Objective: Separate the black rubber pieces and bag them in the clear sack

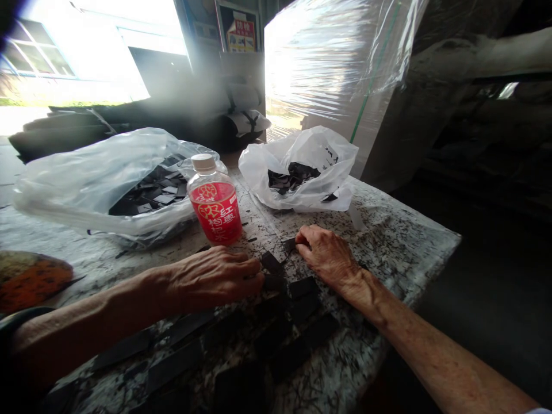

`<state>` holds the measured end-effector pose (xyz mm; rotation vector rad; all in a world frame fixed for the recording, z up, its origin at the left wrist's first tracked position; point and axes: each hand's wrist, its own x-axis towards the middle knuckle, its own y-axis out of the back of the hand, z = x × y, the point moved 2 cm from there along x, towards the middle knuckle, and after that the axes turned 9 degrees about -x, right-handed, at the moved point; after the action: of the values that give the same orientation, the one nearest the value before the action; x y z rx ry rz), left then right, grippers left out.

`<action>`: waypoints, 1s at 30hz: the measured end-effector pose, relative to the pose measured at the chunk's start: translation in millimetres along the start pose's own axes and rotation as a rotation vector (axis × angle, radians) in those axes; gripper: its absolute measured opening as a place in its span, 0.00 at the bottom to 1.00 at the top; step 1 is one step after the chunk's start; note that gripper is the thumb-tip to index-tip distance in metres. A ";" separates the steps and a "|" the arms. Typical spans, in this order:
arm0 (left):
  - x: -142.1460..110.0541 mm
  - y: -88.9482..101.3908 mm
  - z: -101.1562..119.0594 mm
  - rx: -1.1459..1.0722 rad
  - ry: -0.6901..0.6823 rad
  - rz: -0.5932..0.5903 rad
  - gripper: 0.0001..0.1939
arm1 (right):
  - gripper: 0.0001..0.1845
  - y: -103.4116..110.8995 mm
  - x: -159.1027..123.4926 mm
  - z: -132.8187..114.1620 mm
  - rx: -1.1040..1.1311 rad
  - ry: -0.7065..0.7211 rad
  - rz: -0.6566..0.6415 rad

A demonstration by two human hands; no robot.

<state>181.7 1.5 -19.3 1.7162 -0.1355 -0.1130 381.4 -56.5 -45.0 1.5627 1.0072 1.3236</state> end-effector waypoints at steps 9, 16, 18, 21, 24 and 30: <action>6.9 5.7 -3.9 -0.143 0.056 -0.012 0.05 | 0.06 6.6 7.8 0.8 0.017 0.024 -0.143; 11.5 10.3 -4.4 -0.204 0.141 -0.012 0.06 | 0.04 6.0 14.0 1.9 0.041 -0.012 -0.147; 11.3 11.5 -4.5 -0.219 0.161 -0.018 0.07 | 0.05 5.8 14.2 2.6 0.045 -0.012 -0.141; 9.5 12.2 -4.4 -0.236 0.173 -0.029 0.08 | 0.06 7.4 13.7 4.0 0.061 -0.008 -0.143; 7.5 11.9 -4.0 -0.239 0.170 -0.044 0.12 | 0.09 10.2 12.8 4.1 0.089 0.001 -0.157; 7.1 8.7 -1.1 -0.216 0.162 -0.047 0.08 | 0.08 11.6 13.1 0.8 0.129 0.017 -0.140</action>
<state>188.6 0.3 -10.5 1.5060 0.0358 -0.0221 384.5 -48.1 -29.9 1.5474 1.2106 1.1970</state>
